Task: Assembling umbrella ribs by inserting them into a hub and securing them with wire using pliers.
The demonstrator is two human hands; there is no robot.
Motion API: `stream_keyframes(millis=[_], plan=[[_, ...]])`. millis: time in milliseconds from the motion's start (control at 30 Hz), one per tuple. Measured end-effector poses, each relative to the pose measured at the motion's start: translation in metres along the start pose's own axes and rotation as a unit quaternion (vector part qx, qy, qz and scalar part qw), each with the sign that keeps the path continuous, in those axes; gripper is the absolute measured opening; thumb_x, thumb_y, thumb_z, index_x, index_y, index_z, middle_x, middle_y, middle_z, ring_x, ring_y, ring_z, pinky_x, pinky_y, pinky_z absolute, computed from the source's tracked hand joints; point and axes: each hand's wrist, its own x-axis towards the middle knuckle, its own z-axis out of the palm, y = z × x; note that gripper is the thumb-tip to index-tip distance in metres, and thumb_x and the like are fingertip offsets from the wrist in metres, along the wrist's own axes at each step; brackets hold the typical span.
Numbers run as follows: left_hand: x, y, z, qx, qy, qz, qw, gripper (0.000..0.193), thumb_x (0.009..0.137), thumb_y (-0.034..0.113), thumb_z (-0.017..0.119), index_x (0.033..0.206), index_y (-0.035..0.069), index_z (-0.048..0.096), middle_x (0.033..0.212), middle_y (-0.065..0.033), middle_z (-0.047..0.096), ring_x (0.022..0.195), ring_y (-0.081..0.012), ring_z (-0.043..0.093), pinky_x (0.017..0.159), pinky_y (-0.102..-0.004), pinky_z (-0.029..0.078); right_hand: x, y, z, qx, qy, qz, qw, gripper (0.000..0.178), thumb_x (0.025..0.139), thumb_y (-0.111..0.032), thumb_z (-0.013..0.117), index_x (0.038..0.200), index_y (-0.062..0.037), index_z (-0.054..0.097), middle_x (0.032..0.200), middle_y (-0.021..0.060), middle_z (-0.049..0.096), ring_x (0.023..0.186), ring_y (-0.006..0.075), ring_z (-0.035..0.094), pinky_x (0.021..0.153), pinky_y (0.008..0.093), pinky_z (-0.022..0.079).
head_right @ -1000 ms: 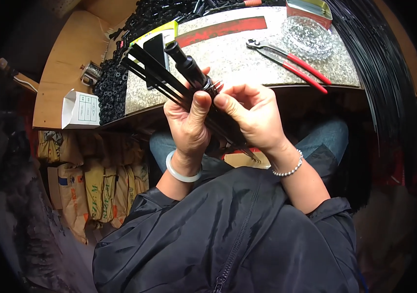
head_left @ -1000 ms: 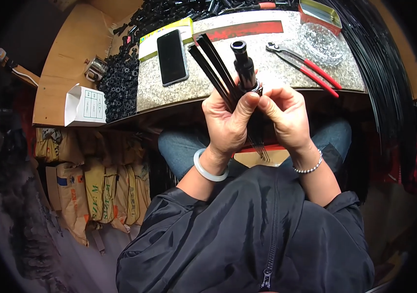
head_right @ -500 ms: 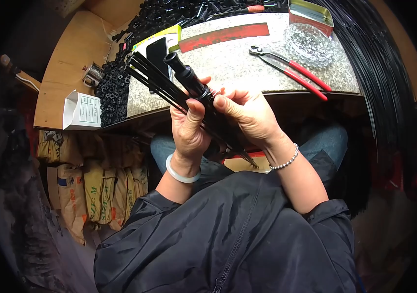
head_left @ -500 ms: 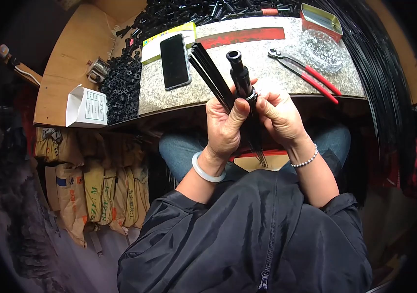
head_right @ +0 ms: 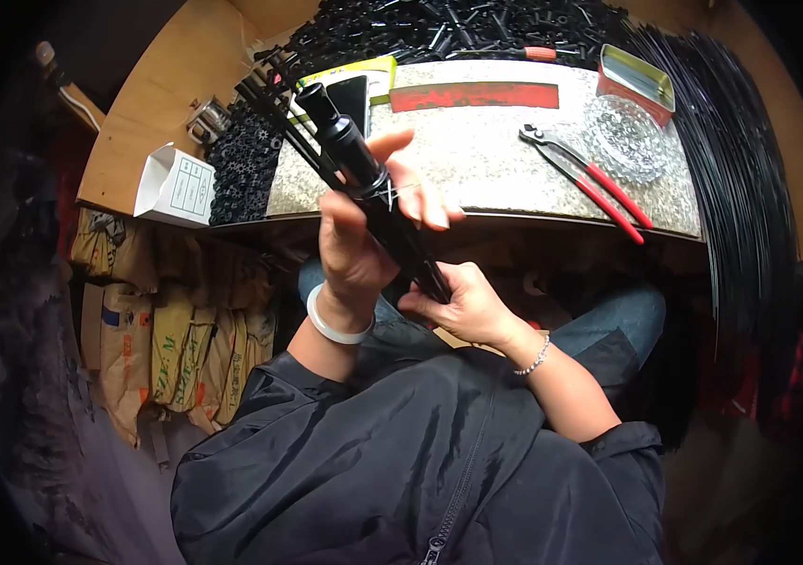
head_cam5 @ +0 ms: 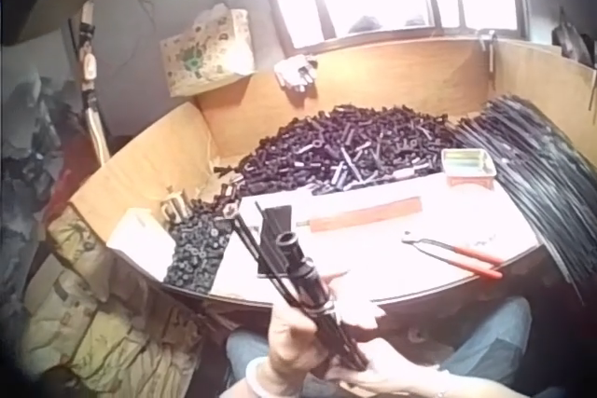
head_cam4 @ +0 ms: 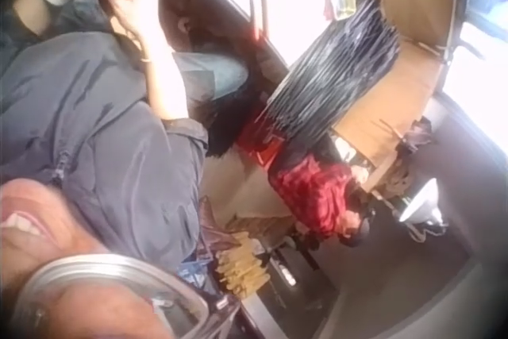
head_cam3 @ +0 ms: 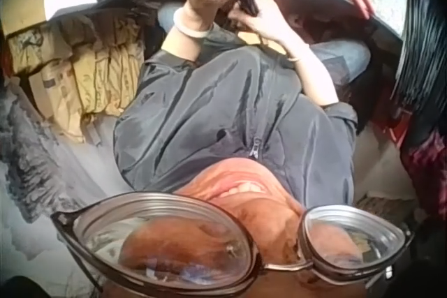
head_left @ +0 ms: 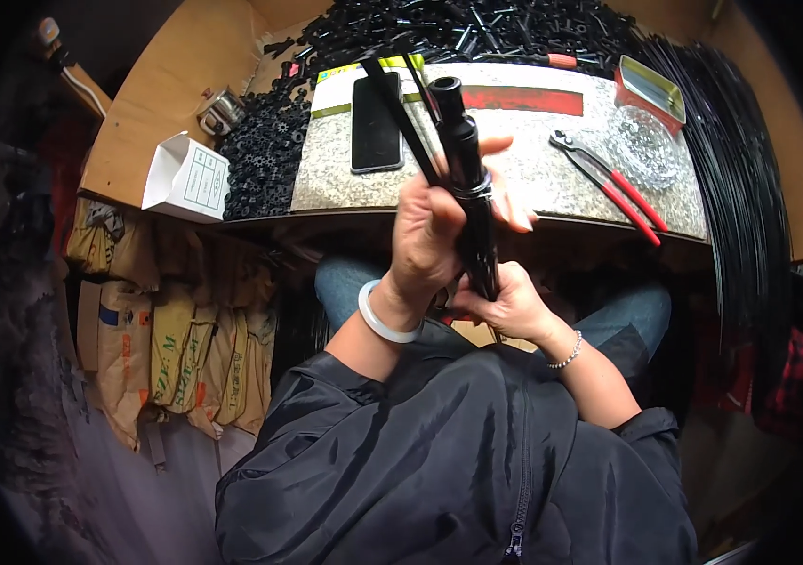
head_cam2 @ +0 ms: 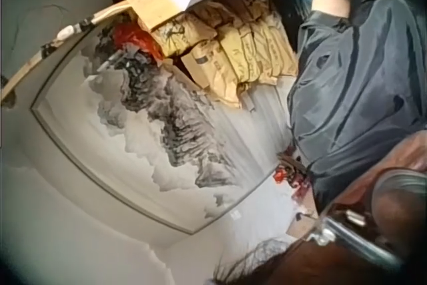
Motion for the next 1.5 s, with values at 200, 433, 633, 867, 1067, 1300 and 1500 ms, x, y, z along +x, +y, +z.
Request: stream_keyframes(millis=[200, 433, 633, 867, 1067, 1300, 1500], plan=[[-0.006, 0.013, 0.010, 0.237, 0.036, -0.121, 0.963, 0.016, 0.086, 0.001, 0.060, 0.099, -0.010, 0.061, 0.061, -0.0061, 0.056, 0.047, -0.0113, 0.054, 0.047, -0.0218, 0.045, 0.001, -0.013, -0.007, -0.107, 0.076, -0.094, 0.987, 0.015, 0.078, -0.005, 0.072, 0.088, -0.0028, 0.060, 0.060, 0.0035, 0.057, 0.052, 0.0063, 0.054, 0.051, 0.0212, 0.047], [-0.005, 0.005, 0.031, 0.344, 0.118, -0.001, 0.931, 0.016, 0.092, 0.006, 0.055, 0.101, -0.004, 0.064, 0.051, 0.0045, 0.049, 0.039, 0.0000, 0.040, 0.035, -0.0173, 0.026, 0.005, -0.077, -0.025, -0.256, 0.264, -0.312, 0.876, 0.100, 0.058, -0.059, 0.075, 0.130, 0.0021, 0.043, 0.120, 0.0146, 0.053, 0.103, 0.0264, 0.051, 0.087, 0.0366, 0.043], [-0.008, -0.010, 0.023, 0.309, 0.088, 0.118, 0.940, 0.013, 0.084, 0.004, 0.063, 0.095, -0.003, 0.064, 0.081, -0.0037, 0.063, 0.073, -0.0053, 0.054, 0.060, -0.0233, 0.046, 0.007, -0.117, -0.014, -0.421, 0.283, -0.323, 0.799, 0.036, 0.080, -0.034, 0.069, 0.098, -0.0037, 0.064, 0.119, 0.0163, 0.056, 0.108, 0.0245, 0.048, 0.092, 0.0349, 0.039], [-0.012, -0.009, 0.019, 0.309, 0.088, 0.047, 0.946, 0.028, 0.086, 0.008, 0.065, 0.108, -0.008, 0.061, 0.090, -0.0086, 0.066, 0.080, -0.0104, 0.060, 0.074, -0.0248, 0.051, 0.009, -0.105, -0.008, -0.360, 0.313, -0.354, 0.805, 0.015, 0.072, -0.008, 0.074, 0.084, -0.0069, 0.064, 0.088, 0.0050, 0.061, 0.084, 0.0215, 0.047, 0.077, 0.0340, 0.036], [-0.009, -0.009, 0.026, 0.327, 0.140, 0.044, 0.933, 0.017, 0.088, 0.006, 0.061, 0.101, -0.004, 0.067, 0.069, 0.0013, 0.059, 0.060, -0.0026, 0.050, 0.051, -0.0187, 0.040, 0.009, -0.102, -0.009, -0.337, 0.304, -0.371, 0.810, 0.014, 0.072, -0.003, 0.073, 0.081, -0.0033, 0.062, 0.064, 0.0058, 0.055, 0.054, 0.0204, 0.051, 0.050, 0.0291, 0.041], [-0.009, -0.004, 0.030, 0.343, 0.179, -0.014, 0.922, 0.012, 0.085, -0.001, 0.060, 0.095, -0.004, 0.067, 0.063, 0.0056, 0.052, 0.058, -0.0005, 0.045, 0.049, -0.0204, 0.038, 0.005, -0.116, -0.015, -0.307, 0.245, -0.410, 0.823, 0.014, 0.074, 0.007, 0.071, 0.081, 0.0011, 0.061, 0.061, 0.0062, 0.056, 0.049, 0.0107, 0.049, 0.044, 0.0216, 0.034], [-0.011, -0.006, 0.027, 0.346, 0.119, 0.009, 0.930, 0.021, 0.090, 0.001, 0.053, 0.108, -0.005, 0.061, 0.059, 0.0019, 0.054, 0.045, -0.0006, 0.043, 0.042, -0.0163, 0.030, -0.003, -0.106, -0.032, 0.314, 0.089, 0.005, 0.945, 0.015, 0.087, -0.013, 0.065, 0.077, -0.0035, 0.060, 0.057, -0.0015, 0.054, 0.043, 0.0034, 0.046, 0.040, 0.0177, 0.037]])
